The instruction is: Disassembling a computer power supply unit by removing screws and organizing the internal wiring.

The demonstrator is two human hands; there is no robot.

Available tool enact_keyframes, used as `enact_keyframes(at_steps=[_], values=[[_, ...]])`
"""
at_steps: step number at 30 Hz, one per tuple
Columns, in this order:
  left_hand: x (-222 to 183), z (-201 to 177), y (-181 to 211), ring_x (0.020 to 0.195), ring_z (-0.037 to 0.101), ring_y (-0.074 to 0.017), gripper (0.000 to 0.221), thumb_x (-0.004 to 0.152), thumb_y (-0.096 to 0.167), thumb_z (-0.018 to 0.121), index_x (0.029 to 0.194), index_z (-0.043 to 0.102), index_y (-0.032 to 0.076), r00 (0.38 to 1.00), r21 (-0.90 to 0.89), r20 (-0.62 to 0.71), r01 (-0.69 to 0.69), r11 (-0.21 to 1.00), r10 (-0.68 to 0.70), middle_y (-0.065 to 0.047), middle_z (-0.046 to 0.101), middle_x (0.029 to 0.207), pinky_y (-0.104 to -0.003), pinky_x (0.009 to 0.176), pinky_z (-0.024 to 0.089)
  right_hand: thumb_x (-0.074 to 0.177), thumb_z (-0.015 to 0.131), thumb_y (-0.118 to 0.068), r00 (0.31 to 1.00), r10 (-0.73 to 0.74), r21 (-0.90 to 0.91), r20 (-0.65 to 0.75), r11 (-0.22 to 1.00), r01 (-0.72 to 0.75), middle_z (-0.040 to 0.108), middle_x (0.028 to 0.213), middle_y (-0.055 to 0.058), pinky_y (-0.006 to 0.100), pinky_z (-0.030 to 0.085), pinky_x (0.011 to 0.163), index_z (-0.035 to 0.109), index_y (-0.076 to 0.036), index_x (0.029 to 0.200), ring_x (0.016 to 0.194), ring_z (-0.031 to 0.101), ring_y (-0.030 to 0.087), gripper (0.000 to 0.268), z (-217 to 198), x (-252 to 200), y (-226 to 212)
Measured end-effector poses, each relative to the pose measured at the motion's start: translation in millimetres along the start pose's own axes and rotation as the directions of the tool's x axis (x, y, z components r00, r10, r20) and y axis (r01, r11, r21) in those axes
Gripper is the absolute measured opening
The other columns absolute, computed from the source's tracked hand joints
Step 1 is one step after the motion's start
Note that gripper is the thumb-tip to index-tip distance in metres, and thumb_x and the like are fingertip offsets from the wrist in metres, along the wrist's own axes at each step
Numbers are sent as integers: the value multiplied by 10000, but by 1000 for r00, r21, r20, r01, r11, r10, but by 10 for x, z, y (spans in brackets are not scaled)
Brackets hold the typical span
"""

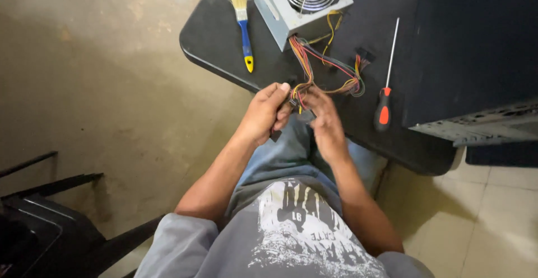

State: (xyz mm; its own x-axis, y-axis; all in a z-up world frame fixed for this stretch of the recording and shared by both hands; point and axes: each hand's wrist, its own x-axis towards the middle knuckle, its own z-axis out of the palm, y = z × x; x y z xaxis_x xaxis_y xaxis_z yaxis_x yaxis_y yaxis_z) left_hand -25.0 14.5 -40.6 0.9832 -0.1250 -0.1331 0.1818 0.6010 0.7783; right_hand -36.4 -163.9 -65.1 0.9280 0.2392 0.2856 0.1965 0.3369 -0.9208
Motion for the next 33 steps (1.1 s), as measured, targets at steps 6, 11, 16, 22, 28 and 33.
enact_keyframes(at_steps=[6, 11, 16, 22, 28, 33], values=[[-76, 79, 144, 324, 438, -128, 201, 1155, 221, 543, 1033, 559, 62, 999, 14, -38, -22, 1000, 22, -27, 409, 563, -257, 312, 317, 1117, 636, -263, 944, 328, -255, 41, 917, -307, 609, 559, 14, 246, 466, 565, 727, -78, 844, 513, 568, 100, 343, 82, -250, -145], [-72, -54, 267, 384, 499, -130, 157, 1134, 168, 617, 1059, 580, 35, 955, 279, -85, -251, 927, 285, -46, 482, 565, -239, 373, 366, 977, 781, -164, 886, 370, -544, 282, 822, -170, 839, 903, 211, 443, 610, 765, 817, -38, 1159, 818, 754, 219, 224, 74, -410, -881], [-62, -163, 259, 497, 524, -111, 168, 1094, 190, 699, 1057, 651, 33, 910, 470, -108, -308, 827, 401, -46, 542, 605, -252, 465, 403, 970, 771, -200, 917, 230, -641, 325, 767, 35, 830, 985, 164, 467, 621, 850, 823, -47, 1097, 911, 819, 332, 206, -143, -406, -1590], [-111, 36, 187, 652, 519, -125, 186, 1056, 237, 774, 1034, 691, 71, 812, 595, -197, -346, 726, 549, -36, 561, 692, -294, 606, 416, 1012, 725, -207, 752, 200, -594, 628, 747, 297, 788, 978, 176, 527, 590, 863, 794, -24, 1047, 926, 760, 398, 199, 245, -52, -1676], [-123, -29, -7, 643, 591, -206, 208, 1036, 269, 802, 1040, 698, 89, 822, 659, -171, -314, 683, 543, -119, 672, 714, -362, 628, 471, 1050, 692, -281, 732, 117, -379, 671, 903, 203, 795, 1049, 166, 511, 608, 897, 797, -23, 1110, 1006, 774, 381, 286, 462, 58, -1659], [-416, -2, 178, 692, 438, -116, 261, 1089, 266, 684, 919, 553, 117, 870, 743, 4, -332, 581, 492, 22, 584, 784, -321, 657, 419, 1115, 680, -407, 934, -203, -90, 293, 967, 238, 594, 1006, 81, 490, 634, 972, 579, -99, 1149, 922, 662, 263, 326, 119, 735, -1703]])
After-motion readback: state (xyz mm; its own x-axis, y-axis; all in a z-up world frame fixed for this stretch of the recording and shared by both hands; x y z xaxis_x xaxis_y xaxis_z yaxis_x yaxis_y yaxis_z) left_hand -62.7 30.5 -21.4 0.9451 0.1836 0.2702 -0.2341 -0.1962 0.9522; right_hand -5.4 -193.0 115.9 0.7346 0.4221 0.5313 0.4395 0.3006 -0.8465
